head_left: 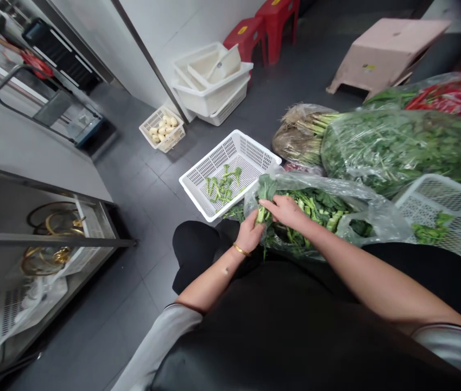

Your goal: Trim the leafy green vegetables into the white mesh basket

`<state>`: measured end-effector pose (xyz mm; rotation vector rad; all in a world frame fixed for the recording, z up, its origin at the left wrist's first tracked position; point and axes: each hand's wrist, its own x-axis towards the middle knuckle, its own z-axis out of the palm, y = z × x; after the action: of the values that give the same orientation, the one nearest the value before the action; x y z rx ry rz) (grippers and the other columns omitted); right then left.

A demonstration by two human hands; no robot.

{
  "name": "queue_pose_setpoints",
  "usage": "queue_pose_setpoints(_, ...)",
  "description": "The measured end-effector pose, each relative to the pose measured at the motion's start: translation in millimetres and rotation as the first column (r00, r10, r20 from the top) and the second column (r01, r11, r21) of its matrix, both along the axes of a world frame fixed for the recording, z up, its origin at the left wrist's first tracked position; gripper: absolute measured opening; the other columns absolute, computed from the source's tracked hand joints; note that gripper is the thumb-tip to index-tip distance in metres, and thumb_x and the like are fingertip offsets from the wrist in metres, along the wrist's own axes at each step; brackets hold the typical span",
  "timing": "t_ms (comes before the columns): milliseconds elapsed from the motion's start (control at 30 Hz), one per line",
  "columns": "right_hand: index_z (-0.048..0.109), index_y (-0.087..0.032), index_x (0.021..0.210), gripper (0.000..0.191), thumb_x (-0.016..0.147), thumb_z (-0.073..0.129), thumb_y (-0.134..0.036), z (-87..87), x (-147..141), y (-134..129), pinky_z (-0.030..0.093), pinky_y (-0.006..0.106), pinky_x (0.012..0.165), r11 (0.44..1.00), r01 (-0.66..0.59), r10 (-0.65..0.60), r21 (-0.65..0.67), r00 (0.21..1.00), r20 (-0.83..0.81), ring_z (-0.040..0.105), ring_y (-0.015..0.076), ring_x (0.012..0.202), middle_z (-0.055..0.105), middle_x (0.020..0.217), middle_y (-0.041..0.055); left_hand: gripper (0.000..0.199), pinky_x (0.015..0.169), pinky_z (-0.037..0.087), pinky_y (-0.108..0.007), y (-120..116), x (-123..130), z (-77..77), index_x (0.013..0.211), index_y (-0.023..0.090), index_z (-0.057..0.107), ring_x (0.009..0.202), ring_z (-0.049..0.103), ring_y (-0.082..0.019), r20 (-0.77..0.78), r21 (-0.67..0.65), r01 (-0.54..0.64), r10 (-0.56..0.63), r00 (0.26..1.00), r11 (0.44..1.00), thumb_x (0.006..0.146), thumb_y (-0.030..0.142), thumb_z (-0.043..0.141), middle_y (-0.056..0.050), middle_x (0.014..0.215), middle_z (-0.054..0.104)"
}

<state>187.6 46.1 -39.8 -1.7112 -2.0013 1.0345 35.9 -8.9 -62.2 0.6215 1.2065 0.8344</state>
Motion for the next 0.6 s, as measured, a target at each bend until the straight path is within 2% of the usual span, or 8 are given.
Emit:
queue_pose_setpoints(100,0.057,-0.017,0.068,0.034,0.089,0.04,-0.038,-0.2,0,-8,0.04,0.025,0.057,0.99,0.007,-0.012,0.138,0.999,0.039,0.057,0.016,0.055,0.06,0.055,0.0048,0.056,0.037,0.028,-0.018,-3,2,4.1,0.118,0.02,0.055,0.039,0.043,-0.006,0.102,0.064,0.078,-0.084,0.991,0.995,0.063,0.017,0.067,0.004,0.063,0.058)
queue_pose_setpoints(167,0.06,-0.015,0.073,0.027,0.085,0.042,-0.032,2.2,-5,-30,0.04,0.026,0.058,0.933,-0.066,0.05,0.354,0.997,0.056,0.058,0.0176,0.061,0.064,0.067,0.009,0.054,0.037,0.028,-0.018,2,1,5.0,0.113,0.017,0.056,0.039,0.042,-0.005,0.136,0.042,0.009,-0.015,0.991,0.999,0.061,0.017,0.066,0.004,0.063,0.057)
queue_pose_setpoints(233,0.061,-0.016,0.075,0.023,0.082,0.045,-0.03,4.1,-9,-51,0.041,0.027,0.061,0.852,-0.205,0.222,0.481,0.975,0.023,0.06,0.0191,0.067,0.066,0.074,0.0106,0.051,0.04,0.03,-0.017,9,-2,6.3,0.108,0.014,0.059,0.04,0.041,-0.004,0.102,0.045,-0.101,0.096,0.99,0.994,0.058,0.014,0.066,0.005,0.058,0.053)
queue_pose_setpoints(300,0.061,-0.017,0.072,0.025,0.082,0.045,-0.033,2.8,-9,-57,0.043,0.028,0.06,0.867,-0.226,0.29,0.443,0.954,-0.081,0.06,0.0184,0.064,0.066,0.071,0.0089,0.055,0.04,0.03,-0.016,12,-4,9.1,0.115,0.013,0.057,0.041,0.042,-0.005,0.088,0.081,-0.17,0.163,0.983,0.982,0.061,0.016,0.064,0.005,0.056,0.052)
queue_pose_setpoints(400,0.058,-0.018,0.066,0.036,0.087,0.043,-0.042,-3.5,-1,-35,0.044,0.026,0.054,0.995,-0.036,0.059,0.098,0.967,-0.247,0.057,0.0155,0.051,0.063,0.059,0.0053,0.063,0.036,0.028,-0.018,8,-5,13.5,0.132,0.018,0.046,0.039,0.043,-0.008,0.125,0.111,-0.141,0.127,0.984,0.984,0.071,0.03,0.058,0.003,0.06,0.056)
queue_pose_setpoints(467,0.058,-0.018,0.068,0.037,0.087,0.043,-0.046,-5.3,0,-16,0.044,0.025,0.051,0.994,-0.011,-0.021,-0.106,0.955,-0.296,0.056,0.014,0.046,0.062,0.055,0.0033,0.063,0.036,0.028,-0.019,3,-3,12.6,0.134,0.019,0.044,0.039,0.044,-0.008,0.083,0.126,-0.089,0.079,0.993,0.988,0.075,0.035,0.057,0.002,0.061,0.057)
queue_pose_setpoints(533,0.059,-0.016,0.074,0.034,0.087,0.044,-0.043,-3.4,-6,-10,0.043,0.023,0.05,0.995,-0.036,0.011,-0.092,0.965,-0.261,0.057,0.014,0.049,0.064,0.057,0.004,0.06,0.037,0.029,-0.019,2,-1,8.0,0.133,0.019,0.046,0.039,0.043,-0.008,0.025,0.129,-0.094,0.091,0.995,0.987,0.076,0.034,0.06,0.002,0.06,0.057)
queue_pose_setpoints(600,0.061,-0.015,0.078,0.025,0.085,0.047,-0.035,-0.6,-19,-22,0.043,0.024,0.055,0.989,-0.113,0.128,0.099,0.979,-0.161,0.06,0.0156,0.058,0.067,0.067,0.0067,0.053,0.039,0.031,-0.019,6,-2,2.7,0.128,0.018,0.049,0.04,0.043,-0.007,0.029,0.093,-0.197,0.195,0.98,0.976,0.077,0.029,0.06,0.002,0.059,0.056)
